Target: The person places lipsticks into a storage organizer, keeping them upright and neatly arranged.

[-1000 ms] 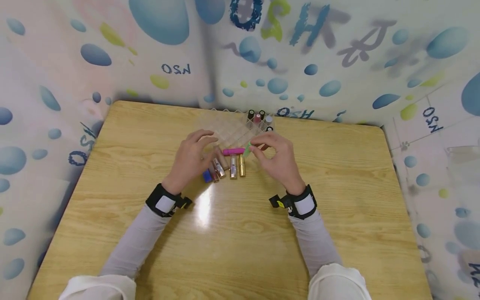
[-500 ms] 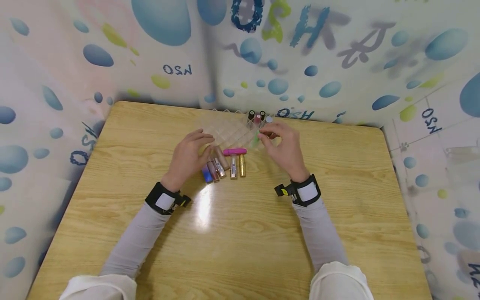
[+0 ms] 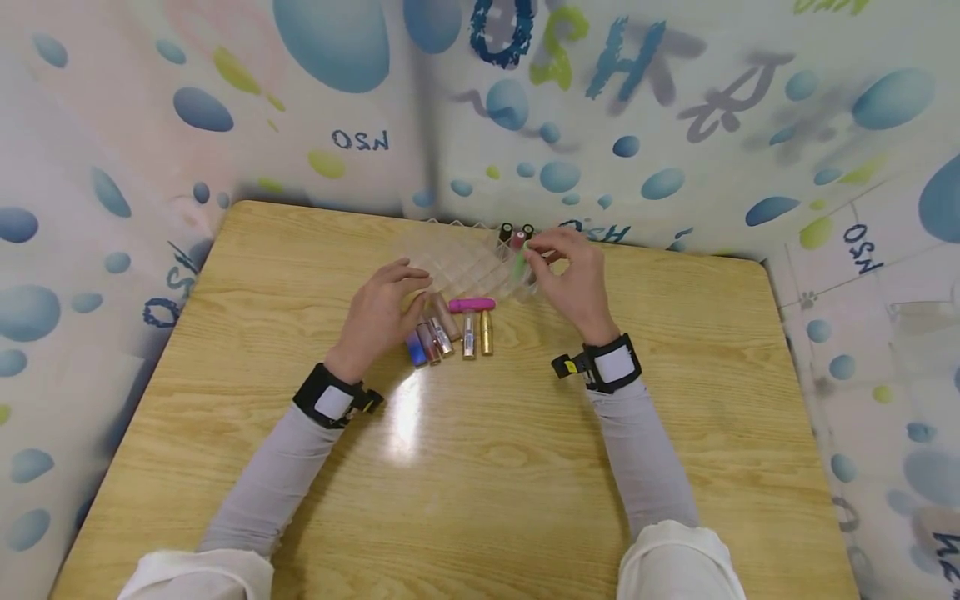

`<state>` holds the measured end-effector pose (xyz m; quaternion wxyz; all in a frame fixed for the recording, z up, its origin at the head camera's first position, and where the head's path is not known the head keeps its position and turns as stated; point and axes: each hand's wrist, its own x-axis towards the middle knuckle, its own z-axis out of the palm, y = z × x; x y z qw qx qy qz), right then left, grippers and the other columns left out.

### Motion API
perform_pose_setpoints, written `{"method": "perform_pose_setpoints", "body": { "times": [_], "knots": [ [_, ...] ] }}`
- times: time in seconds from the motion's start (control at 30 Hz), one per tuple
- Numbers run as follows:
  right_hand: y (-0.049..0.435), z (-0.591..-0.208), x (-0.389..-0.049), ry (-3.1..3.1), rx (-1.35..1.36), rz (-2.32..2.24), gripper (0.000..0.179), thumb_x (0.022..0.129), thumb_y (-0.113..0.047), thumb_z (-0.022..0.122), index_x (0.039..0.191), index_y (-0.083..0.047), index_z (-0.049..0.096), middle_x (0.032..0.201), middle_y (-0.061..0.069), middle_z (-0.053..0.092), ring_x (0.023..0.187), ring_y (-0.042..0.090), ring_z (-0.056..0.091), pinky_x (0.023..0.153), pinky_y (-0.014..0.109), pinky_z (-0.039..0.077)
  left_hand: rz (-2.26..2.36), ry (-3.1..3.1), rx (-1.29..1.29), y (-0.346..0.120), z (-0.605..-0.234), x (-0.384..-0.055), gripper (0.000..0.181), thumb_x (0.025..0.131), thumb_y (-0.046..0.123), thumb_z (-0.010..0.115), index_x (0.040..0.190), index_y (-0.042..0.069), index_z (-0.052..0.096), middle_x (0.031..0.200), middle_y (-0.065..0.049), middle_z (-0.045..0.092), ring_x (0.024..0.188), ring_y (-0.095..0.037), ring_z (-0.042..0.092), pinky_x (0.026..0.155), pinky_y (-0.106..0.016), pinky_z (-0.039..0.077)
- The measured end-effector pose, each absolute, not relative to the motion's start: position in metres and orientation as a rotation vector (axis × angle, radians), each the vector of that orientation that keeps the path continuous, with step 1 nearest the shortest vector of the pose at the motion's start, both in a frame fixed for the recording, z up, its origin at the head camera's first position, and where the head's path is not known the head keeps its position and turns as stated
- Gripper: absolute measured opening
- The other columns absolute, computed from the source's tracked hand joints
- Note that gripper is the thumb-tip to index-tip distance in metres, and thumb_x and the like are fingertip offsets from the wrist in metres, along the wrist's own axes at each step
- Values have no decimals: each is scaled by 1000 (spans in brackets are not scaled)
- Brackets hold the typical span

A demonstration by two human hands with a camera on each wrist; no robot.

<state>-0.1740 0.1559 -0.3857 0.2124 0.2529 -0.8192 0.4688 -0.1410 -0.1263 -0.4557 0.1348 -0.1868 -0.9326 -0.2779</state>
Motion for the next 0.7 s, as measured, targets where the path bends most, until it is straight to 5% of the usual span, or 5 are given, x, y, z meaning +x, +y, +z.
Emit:
{"method": "perform_pose_setpoints", "body": {
  "times": [0.27, 0.7],
  "knots": [
    [153, -386, -183, -2238, 634, 1289, 10, 86, 11, 73, 96, 14, 75, 97, 29, 71, 86, 40, 69, 73, 58, 57, -819, -2705, -549, -126, -455, -141, 24, 94, 13, 71, 113, -1, 78, 124, -15, 73, 134, -38, 57, 111, -45, 48],
    [153, -387, -189, -2248, 625, 1265, 11, 85, 12, 73, 96, 14, 75, 96, 30, 70, 87, 42, 69, 75, 61, 57, -858, -2736, -510, -127, -452, -139, 34, 93, 13, 73, 123, -3, 72, 133, -18, 67, 137, -37, 53, 114, -46, 46]
  ]
}}
